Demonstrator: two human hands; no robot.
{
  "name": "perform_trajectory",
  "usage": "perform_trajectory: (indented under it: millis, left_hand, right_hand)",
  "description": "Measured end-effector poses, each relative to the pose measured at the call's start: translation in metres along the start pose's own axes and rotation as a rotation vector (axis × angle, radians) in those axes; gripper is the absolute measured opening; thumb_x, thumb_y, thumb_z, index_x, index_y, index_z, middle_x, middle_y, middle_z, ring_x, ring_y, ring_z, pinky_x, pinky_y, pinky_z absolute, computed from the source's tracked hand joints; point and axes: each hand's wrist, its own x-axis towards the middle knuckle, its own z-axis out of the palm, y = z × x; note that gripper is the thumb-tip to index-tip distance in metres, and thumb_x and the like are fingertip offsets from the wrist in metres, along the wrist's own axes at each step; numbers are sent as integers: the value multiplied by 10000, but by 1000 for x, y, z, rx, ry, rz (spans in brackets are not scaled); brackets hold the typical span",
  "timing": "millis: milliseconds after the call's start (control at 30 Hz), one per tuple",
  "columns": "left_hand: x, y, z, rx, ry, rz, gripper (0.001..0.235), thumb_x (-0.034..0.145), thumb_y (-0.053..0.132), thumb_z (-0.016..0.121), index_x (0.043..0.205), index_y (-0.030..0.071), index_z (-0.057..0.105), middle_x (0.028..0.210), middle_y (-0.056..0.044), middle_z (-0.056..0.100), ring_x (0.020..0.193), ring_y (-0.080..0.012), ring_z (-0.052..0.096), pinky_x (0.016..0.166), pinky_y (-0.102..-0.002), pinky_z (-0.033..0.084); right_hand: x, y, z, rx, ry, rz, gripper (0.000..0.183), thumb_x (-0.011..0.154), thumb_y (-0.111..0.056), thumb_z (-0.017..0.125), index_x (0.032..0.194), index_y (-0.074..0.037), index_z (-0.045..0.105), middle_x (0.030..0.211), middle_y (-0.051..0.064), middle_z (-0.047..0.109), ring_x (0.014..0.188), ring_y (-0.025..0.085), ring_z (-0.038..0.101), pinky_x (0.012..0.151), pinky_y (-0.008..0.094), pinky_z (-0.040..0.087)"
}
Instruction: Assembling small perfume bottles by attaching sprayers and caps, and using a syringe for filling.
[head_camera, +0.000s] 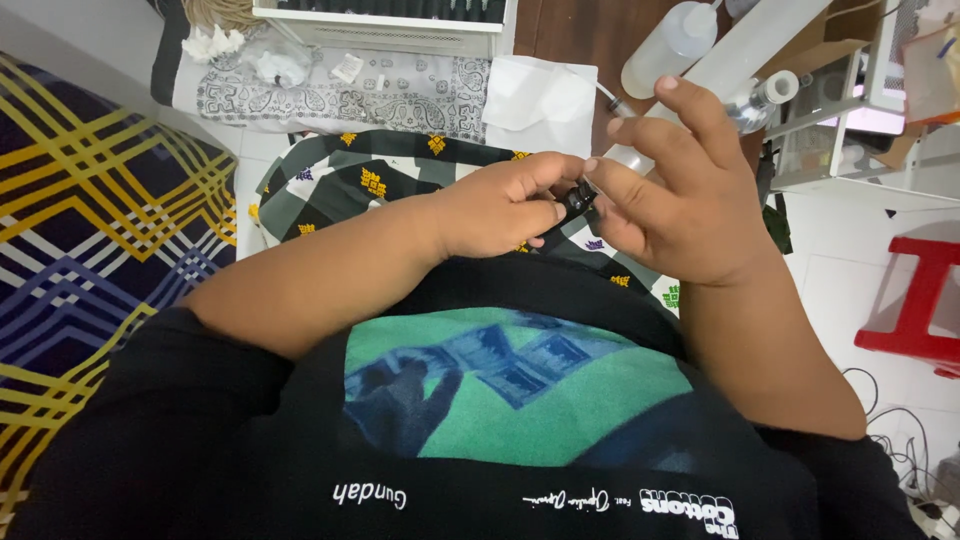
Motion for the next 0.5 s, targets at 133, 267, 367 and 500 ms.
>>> perform_trajectory:
  millis: [133,267,367,500]
  left_hand:
    - [2,-8,-3,29,-10,38,512,992,96,478,1491,203,437,1203,-10,606,919,-111,589,755,-274,642]
    - [4,-12,-5,6,-41,70,453,996,85,478,1436,189,468,1088,-10,574,908,-111,556,758,-292,648]
    - [4,-15,-9,-51,-75,75,444,991,49,499,1408,202,497,1063,-24,600,951,-116,584,788,-274,641]
    - [11,-37,-13,133,-29,303,384,995,141,657,1360,153,539,1132,14,644,1034,-114,609,962,-289,509]
  right_hand:
    - [4,-1,-1,-42,0,-25,309,1066,-264,512,1175,-60,716,1179,220,638,1245,510,496,1045,573,517]
    - [7,-4,-3,-54,-13,-28,334,1063,-278,527,1205,-68,744,1196,214,651,1249,508,502,1035,577,525]
    - [6,-4,2,-110,-10,-51,310,1049,-281,537,1200,-95,733,1174,188,673,1219,504,534,987,557,530]
    - [0,-6,13,-158,74,-163,172,1022,-248,601,1012,-128,724,1087,122,721,1268,465,516,863,463,455]
